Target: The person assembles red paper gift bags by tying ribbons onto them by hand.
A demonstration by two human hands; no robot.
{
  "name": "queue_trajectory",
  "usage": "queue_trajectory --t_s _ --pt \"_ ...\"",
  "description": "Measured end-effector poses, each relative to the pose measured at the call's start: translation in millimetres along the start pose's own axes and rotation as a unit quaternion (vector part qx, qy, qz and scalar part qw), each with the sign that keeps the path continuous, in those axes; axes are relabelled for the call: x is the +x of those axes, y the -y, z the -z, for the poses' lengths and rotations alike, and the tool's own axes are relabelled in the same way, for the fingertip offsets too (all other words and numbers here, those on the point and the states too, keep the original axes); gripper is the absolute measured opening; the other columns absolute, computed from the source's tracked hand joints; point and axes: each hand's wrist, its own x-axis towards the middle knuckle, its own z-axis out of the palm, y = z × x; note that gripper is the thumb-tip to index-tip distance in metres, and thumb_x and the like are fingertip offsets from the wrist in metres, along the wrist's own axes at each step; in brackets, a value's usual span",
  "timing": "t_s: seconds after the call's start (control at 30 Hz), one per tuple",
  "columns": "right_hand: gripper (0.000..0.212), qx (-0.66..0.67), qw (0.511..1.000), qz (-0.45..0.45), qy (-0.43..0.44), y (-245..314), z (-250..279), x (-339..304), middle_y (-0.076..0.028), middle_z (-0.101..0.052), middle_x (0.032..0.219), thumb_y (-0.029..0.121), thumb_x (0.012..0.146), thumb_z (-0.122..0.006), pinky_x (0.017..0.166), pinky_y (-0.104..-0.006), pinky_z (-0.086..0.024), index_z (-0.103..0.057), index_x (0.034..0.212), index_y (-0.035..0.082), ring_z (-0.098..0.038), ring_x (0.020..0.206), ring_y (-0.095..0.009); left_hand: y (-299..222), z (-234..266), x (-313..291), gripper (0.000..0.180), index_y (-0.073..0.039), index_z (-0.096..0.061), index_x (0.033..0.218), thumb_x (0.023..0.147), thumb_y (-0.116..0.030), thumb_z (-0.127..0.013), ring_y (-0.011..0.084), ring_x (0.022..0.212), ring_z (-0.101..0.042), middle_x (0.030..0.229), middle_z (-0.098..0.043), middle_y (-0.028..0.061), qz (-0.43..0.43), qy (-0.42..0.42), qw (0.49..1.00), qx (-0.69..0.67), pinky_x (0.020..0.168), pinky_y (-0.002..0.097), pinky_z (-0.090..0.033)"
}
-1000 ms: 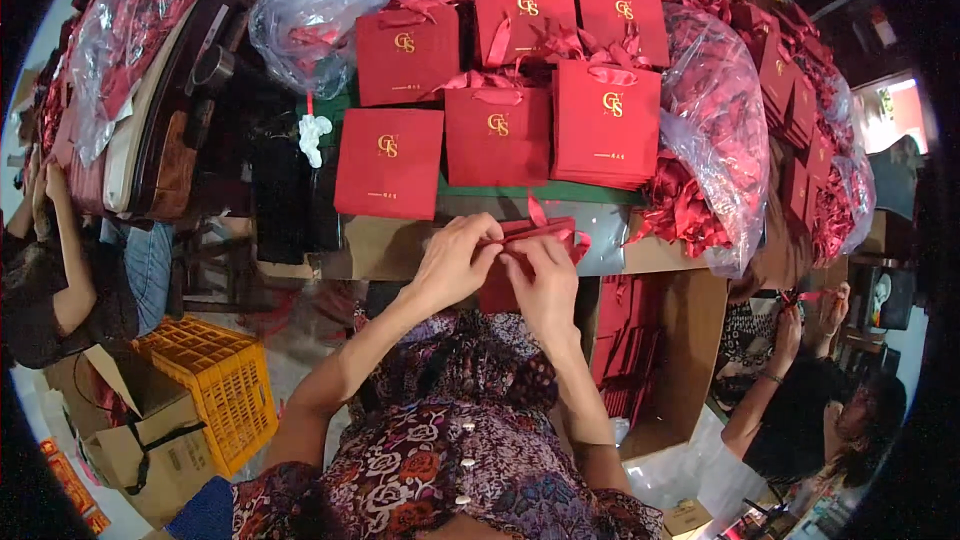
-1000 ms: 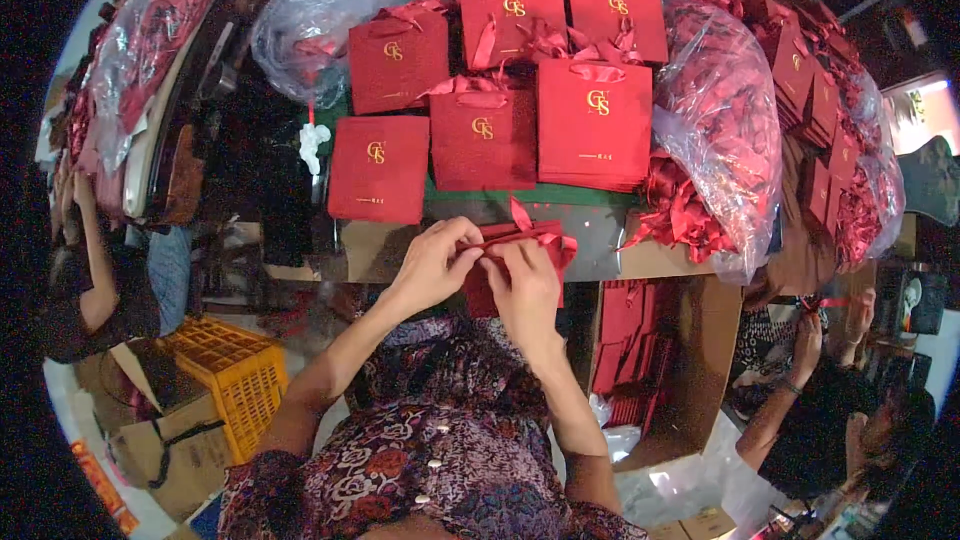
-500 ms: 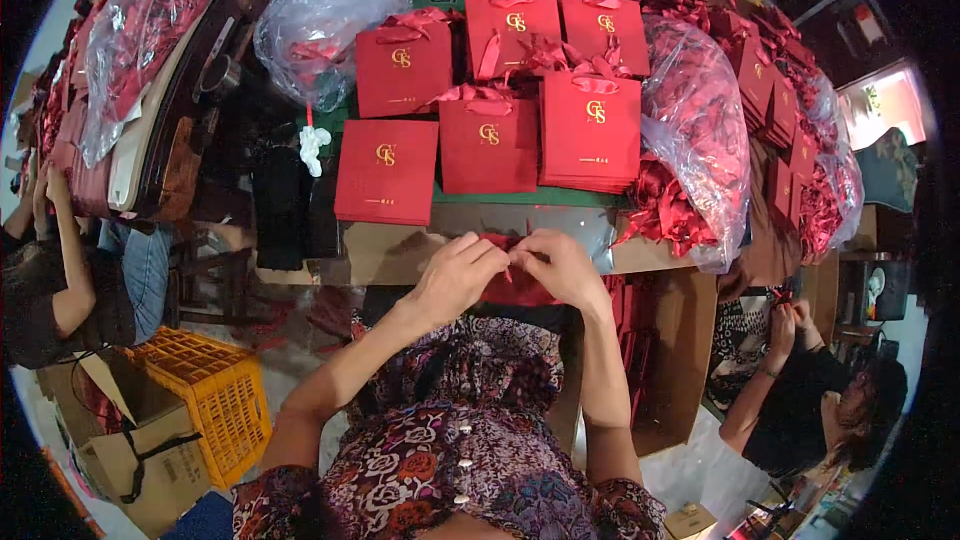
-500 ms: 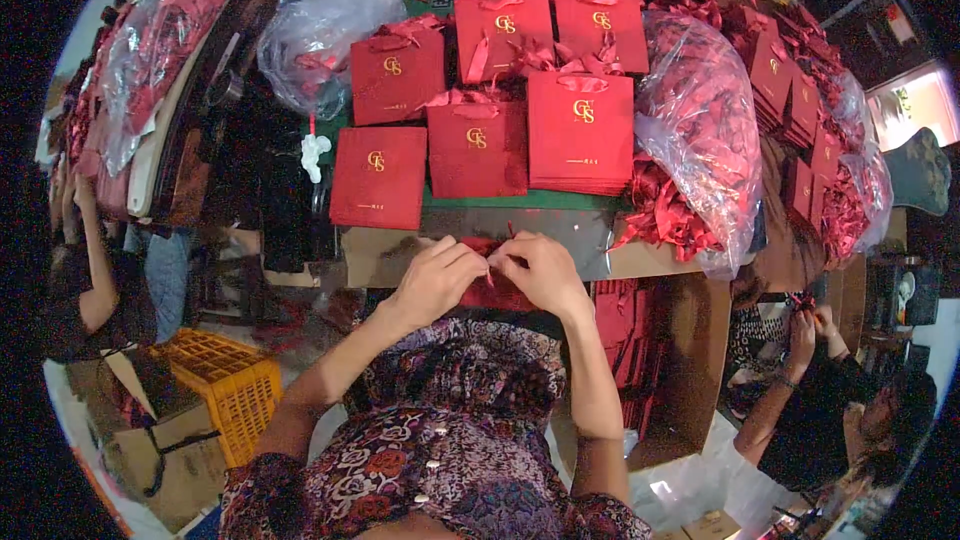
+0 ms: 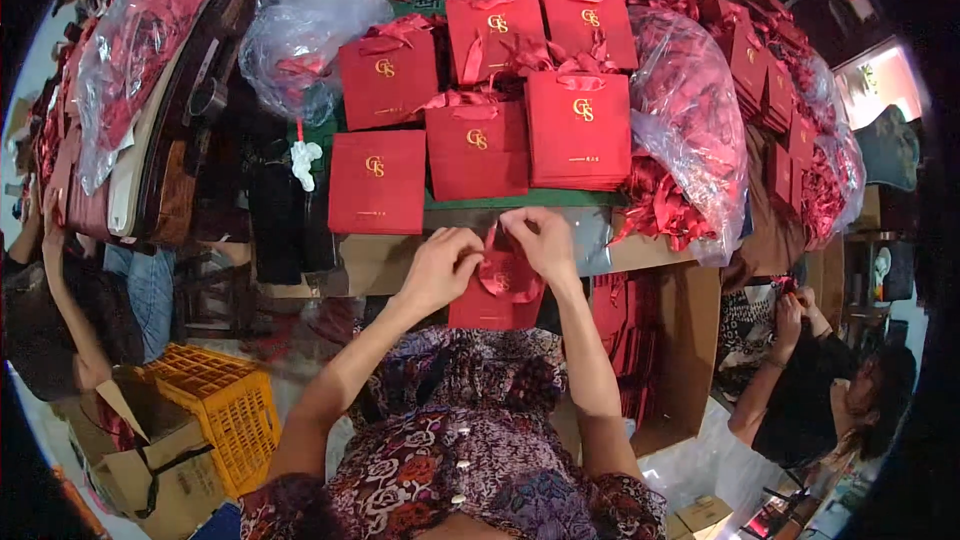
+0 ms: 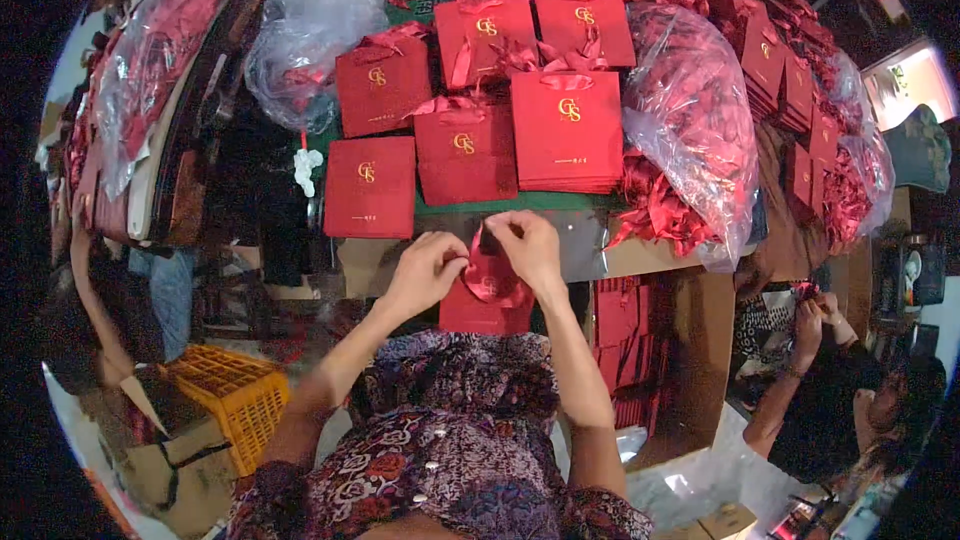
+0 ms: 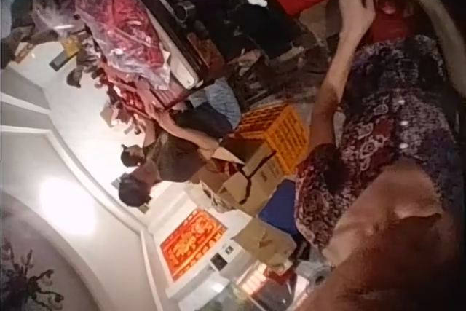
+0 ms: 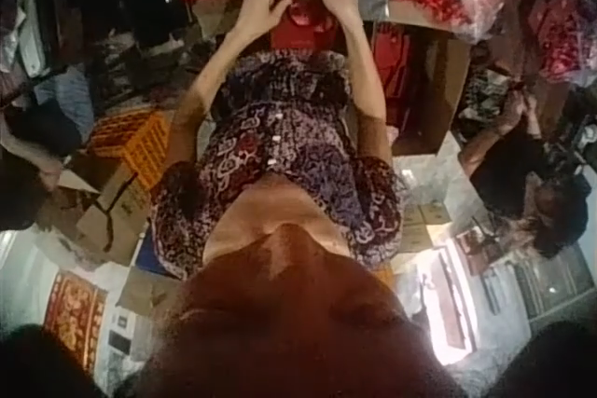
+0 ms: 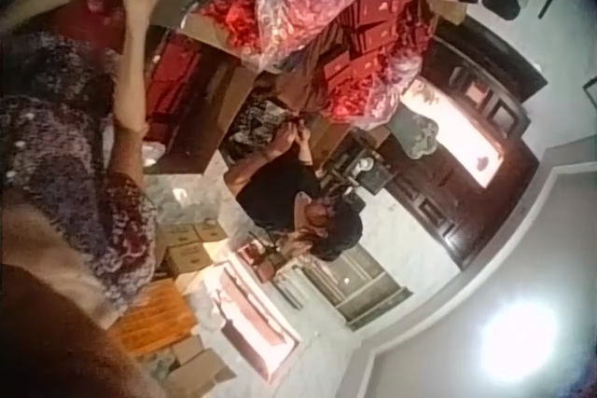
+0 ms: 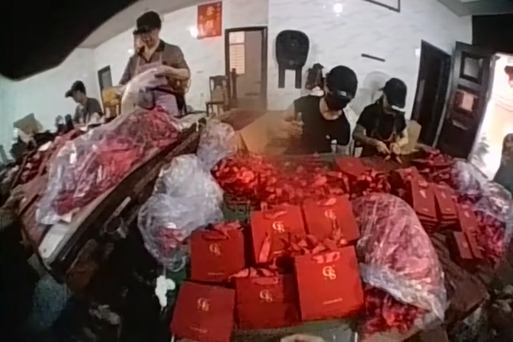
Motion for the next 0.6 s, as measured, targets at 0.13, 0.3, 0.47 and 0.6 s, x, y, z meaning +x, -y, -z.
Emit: queue_trajectory --t_s 0.13,0.3,0.47,0.6 --pt "0.023 -0.068 0.995 0.042 -0.063 -7.7 25.2 -7.0 -0.015 -0.071 0.088 0.025 0.09 -0.069 0.07 -0.036 -0.052 -0.073 0.091 0.003 -0.07 0.081 -0.029 7.1 -3.5 2.9 0.01 -0.003 -0.059 0.088 0.085 -0.008 -0.067 0.0301 0.078 -0.06 0.081 -0.063 0.0105 0.046 -0.006 0.999 -0.012 0.068 0.0405 -0.048" --pt "0.027 -0.226 0.974 -0.01 -0.034 11.6 31.2 -11.8 -0.012 -0.069 0.073 0.034 0.084 -0.073 0.062 -0.0409 -0.051 -0.072 0.085 0.006 -0.068 0.07 -0.032 12.4 -8.8 6.8 0.011 -0.004 -0.059 0.087 0.085 -0.009 -0.068 0.0297 0.076 -0.06 0.08 -0.063 0.0099 0.045 -0.022 0.999 0.006 0.067 0.0399 -0.049" --pt "0.03 -0.246 0.968 0.013 -0.048 0.9 5.2 1.7 -0.012 -0.069 0.075 0.035 0.082 -0.076 0.064 -0.0407 -0.052 -0.07 0.086 0.005 -0.068 0.071 -0.031 10.7 -16.3 10.4 0.013 -0.004 -0.061 0.088 0.084 -0.01 -0.07 0.0301 0.077 -0.062 0.083 -0.06 0.0107 0.044 -0.031 0.999 0.009 0.068 0.0403 -0.05" --pt "0.021 -0.221 0.973 0.017 -0.06 -8.5 -6.4 4.6 -0.014 -0.066 0.077 0.023 0.079 -0.077 0.066 -0.0441 -0.051 -0.068 0.083 0.005 -0.066 0.075 -0.034 5.2 -19.1 15.0 0.018 -0.003 -0.061 0.087 0.083 -0.015 -0.073 0.0309 0.081 -0.063 0.084 -0.06 0.0113 0.062 -0.051 0.996 0.031 0.068 0.0405 -0.051"
